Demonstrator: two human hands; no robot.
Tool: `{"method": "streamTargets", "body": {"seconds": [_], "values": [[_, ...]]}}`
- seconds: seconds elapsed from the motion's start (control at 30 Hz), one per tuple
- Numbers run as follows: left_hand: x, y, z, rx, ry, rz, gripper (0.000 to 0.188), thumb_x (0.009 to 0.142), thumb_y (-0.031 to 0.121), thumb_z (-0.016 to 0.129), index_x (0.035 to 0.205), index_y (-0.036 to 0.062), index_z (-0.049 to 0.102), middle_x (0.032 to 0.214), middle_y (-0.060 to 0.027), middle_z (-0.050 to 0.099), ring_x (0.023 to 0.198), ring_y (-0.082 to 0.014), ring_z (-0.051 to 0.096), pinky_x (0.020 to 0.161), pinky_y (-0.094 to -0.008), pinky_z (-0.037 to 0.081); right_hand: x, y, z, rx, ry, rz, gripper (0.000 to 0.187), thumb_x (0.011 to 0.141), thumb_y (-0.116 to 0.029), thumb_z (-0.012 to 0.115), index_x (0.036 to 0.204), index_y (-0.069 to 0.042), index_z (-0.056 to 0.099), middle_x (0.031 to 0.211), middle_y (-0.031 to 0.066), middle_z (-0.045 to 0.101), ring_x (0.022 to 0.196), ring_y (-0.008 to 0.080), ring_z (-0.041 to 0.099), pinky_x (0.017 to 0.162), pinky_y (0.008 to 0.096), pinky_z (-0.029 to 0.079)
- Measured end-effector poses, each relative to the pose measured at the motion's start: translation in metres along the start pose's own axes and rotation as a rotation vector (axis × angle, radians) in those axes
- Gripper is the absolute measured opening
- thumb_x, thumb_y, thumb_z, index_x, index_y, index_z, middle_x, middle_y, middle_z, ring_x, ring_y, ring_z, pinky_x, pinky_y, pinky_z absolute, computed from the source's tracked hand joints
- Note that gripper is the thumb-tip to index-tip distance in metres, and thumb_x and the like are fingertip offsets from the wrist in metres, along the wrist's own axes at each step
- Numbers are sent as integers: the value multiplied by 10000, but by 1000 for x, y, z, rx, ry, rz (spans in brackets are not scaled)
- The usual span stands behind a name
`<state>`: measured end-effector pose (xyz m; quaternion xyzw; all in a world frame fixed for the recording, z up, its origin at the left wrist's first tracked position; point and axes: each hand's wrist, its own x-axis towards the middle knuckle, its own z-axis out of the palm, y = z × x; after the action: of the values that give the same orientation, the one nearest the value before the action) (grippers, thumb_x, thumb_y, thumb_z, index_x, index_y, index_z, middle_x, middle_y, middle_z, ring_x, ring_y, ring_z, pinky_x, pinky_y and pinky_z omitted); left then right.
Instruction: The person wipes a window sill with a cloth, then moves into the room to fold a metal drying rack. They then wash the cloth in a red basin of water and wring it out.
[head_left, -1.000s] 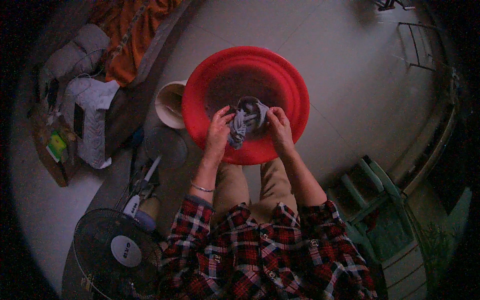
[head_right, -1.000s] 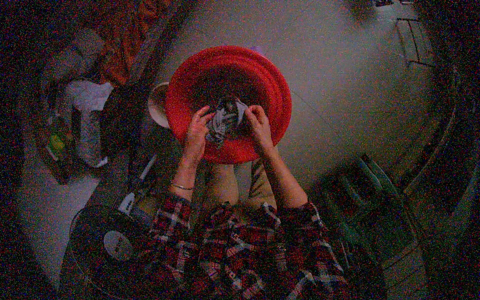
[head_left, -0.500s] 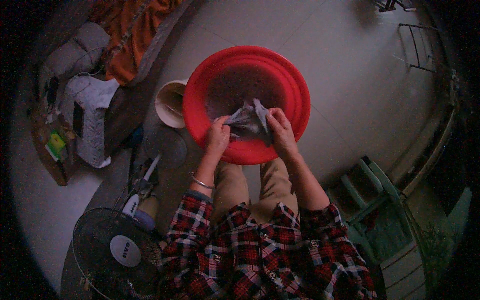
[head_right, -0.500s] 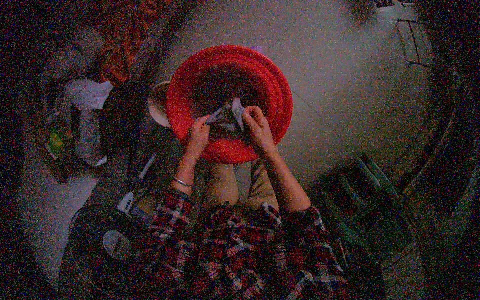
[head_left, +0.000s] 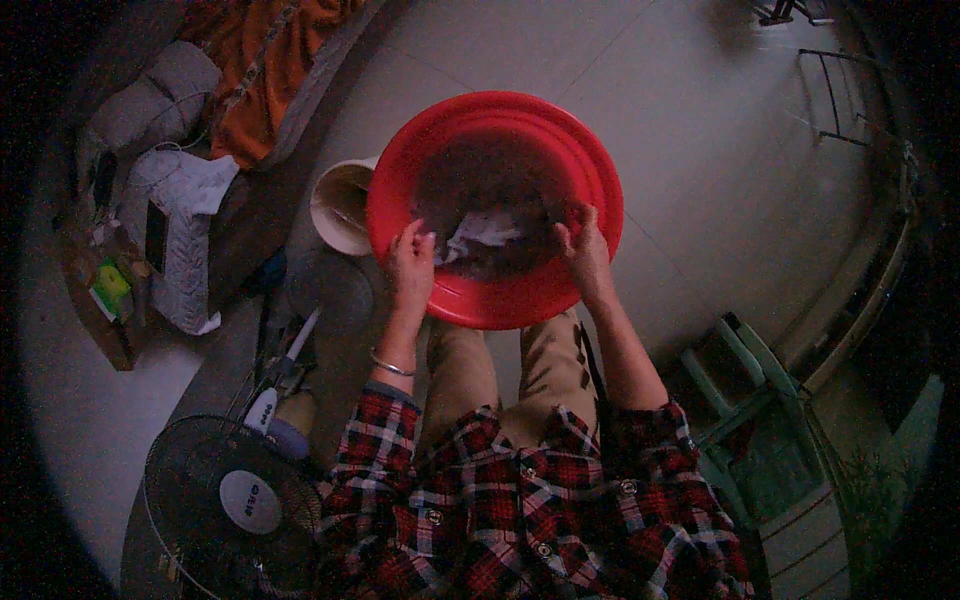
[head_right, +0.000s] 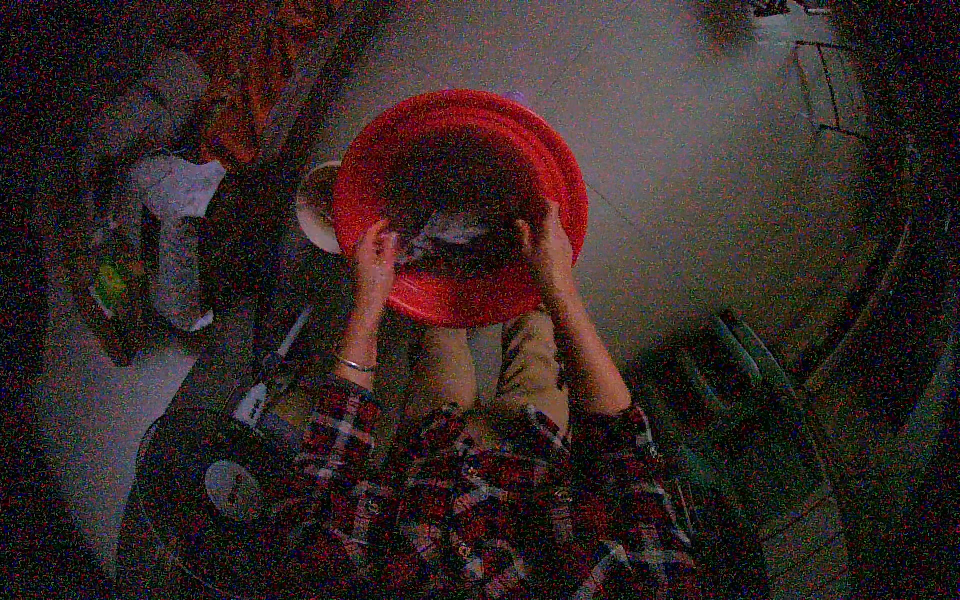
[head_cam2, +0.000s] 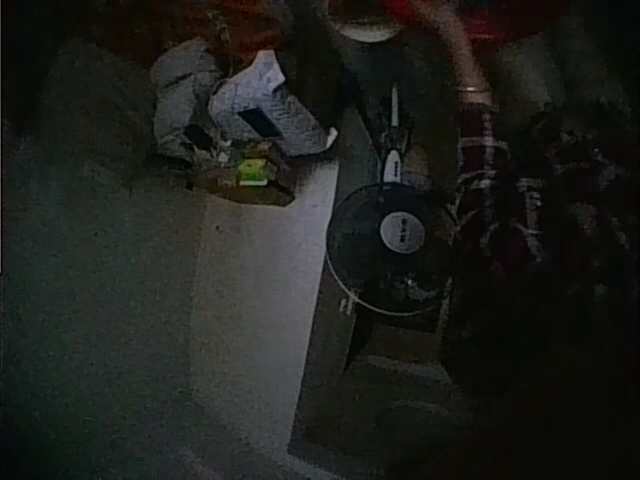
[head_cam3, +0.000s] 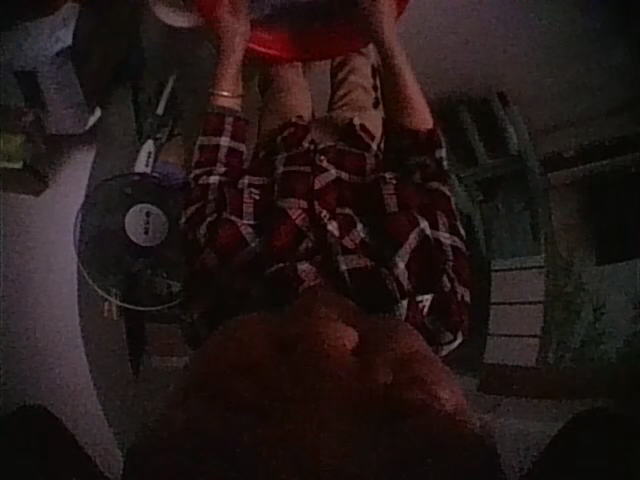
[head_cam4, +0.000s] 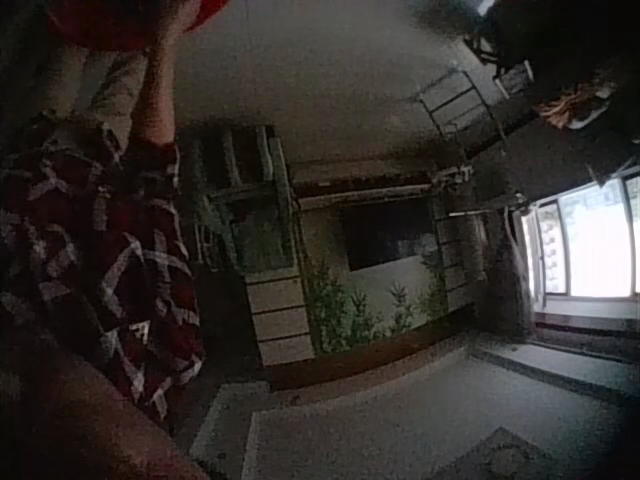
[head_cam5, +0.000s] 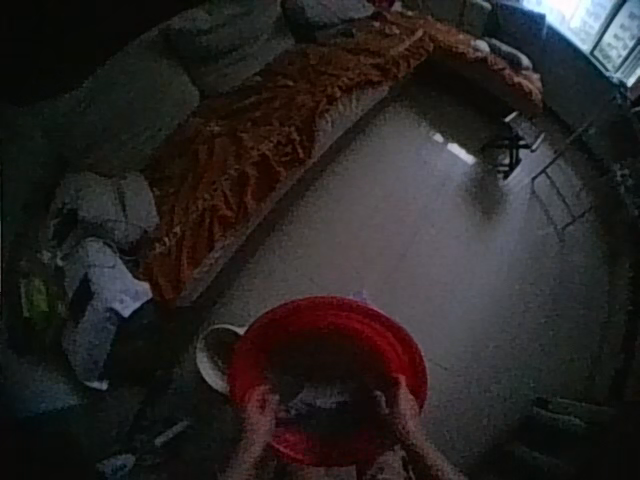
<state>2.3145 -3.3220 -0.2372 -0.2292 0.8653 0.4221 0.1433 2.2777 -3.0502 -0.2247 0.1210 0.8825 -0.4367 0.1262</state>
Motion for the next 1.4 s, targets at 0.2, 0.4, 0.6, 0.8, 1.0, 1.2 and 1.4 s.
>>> {"method": "streamTargets", "body": {"seconds": [0.2, 0.4, 0.6, 0.8, 1.0, 1.2, 1.4], "values": [[-9, 12, 25, -138, -102, -162, 501, 902, 286, 587, 1319, 41, 456, 1233, -186, 554, 1102, -283, 548, 898, -367, 443, 13, -18, 37, -278, -277, 220, 620, 810, -103, 648, 1349, -50, 347, 1165, 225, 561, 1063, 398, 551, 915, 448, 443], [-9, 31, 47, -1034, -335, -579, 749, 903, 534, 482, 1444, 68, 257, 1467, -106, 291, 1331, -264, 298, 1079, -386, 277, -10, -18, 86, 239, -189, 244, 436, 791, 8, 590, 1217, -24, 505, 1070, 206, 606, 960, 381, 604, 846, 406, 477], [7, -4, 44, -1490, -472, -597, 643, 877, 598, 495, 1269, 90, 460, 1125, -94, 563, 997, -255, 543, 899, -394, 452, -69, -103, 47, 341, -291, -210, 343, 786, 68, 582, 1114, -15, 525, 958, 155, 531, 791, 337, 584, 725, 353, 486], [7, 20, 50, -1355, -330, -675, 612, 889, 586, 486, 1216, 69, 492, 1116, -103, 562, 992, -241, 543, 878, -369, 461, -59, -115, 58, 209, -97, -332, 417, 763, 10, 656, 1126, -26, 454, 935, 203, 535, 776, 412, 575, 655, 402, 482], [-10, 95, 41, -1021, -97, -742, 590, 900, 574, 477, 1164, 48, 524, 1107, -112, 560, 986, -227, 543, 857, -344, 471, -21, -99, 67, 167, -128, -33, 248, 861, -195, 593, 1033, -23, 540, 845, 221, 612, 763, 406, 608, 660, 430, 476], [-18, 62, 43, -823, -129, -591, 663, 909, 562, 473, 1321, 47, 404, 1272, -137, 480, 1189, -242, 446, 1005, -379, 370, 28, -37, 50, 15, -138, 314, 449, 938, -402, 498, 920, 31, 614, 827, 240, 635, 823, 372, 636, 718, 435, 470], [-10, 21, 25, -908, -164, -698, 656, 911, 498, 501, 1439, 218, 231, 1466, -108, 259, 1295, -382, 317, 1032, -559, 287, 17, -2, 46, -258, -140, 31, 591, 916, -277, 549, 1387, -25, 296, 1214, 251, 527, 1084, 404, 533, 919, 428, 436]]}}
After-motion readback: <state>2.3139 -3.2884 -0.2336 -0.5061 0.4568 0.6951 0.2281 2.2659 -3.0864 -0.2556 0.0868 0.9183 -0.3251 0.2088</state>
